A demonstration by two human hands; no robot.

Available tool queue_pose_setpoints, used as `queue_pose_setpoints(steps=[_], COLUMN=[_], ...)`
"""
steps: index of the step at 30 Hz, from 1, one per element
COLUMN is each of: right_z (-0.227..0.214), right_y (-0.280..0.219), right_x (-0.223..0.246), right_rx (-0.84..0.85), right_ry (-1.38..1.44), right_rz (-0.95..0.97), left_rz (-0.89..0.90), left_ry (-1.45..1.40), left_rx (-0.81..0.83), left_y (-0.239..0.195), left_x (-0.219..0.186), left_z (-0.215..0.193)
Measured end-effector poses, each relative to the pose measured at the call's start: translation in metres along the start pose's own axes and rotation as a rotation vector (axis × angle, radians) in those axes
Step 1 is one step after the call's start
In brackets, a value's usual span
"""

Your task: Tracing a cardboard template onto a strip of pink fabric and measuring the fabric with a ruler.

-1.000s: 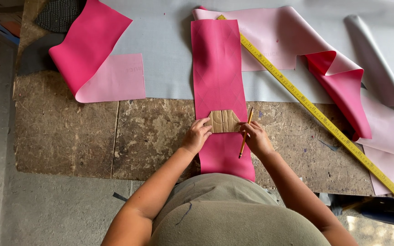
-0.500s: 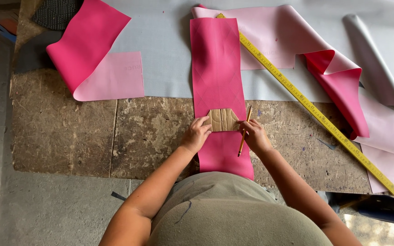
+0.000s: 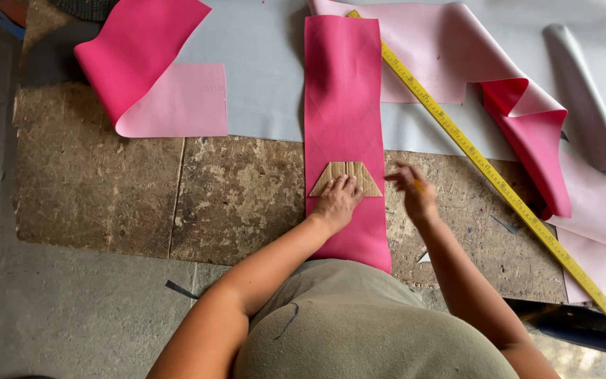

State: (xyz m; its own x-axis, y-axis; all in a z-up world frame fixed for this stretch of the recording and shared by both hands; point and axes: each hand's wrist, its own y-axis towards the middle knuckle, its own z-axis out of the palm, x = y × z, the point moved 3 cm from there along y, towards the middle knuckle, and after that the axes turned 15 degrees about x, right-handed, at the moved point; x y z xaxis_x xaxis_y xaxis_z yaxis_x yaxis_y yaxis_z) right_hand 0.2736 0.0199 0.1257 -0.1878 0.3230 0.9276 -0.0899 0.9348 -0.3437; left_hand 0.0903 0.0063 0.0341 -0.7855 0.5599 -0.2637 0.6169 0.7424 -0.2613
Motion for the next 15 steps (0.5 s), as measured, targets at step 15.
queue_pose_setpoints(steps=[15], right_z=[0.017], right_y=[0.041], right_x=[0.034], right_rx=[0.092], right_ry=[-0.621], right_rz=[-0.082], left_rz=[0.022], left_ry=[0.071], left_rx=[-0.221], left_y=[-0.011], left_x=[0.002], left_z=[0.014])
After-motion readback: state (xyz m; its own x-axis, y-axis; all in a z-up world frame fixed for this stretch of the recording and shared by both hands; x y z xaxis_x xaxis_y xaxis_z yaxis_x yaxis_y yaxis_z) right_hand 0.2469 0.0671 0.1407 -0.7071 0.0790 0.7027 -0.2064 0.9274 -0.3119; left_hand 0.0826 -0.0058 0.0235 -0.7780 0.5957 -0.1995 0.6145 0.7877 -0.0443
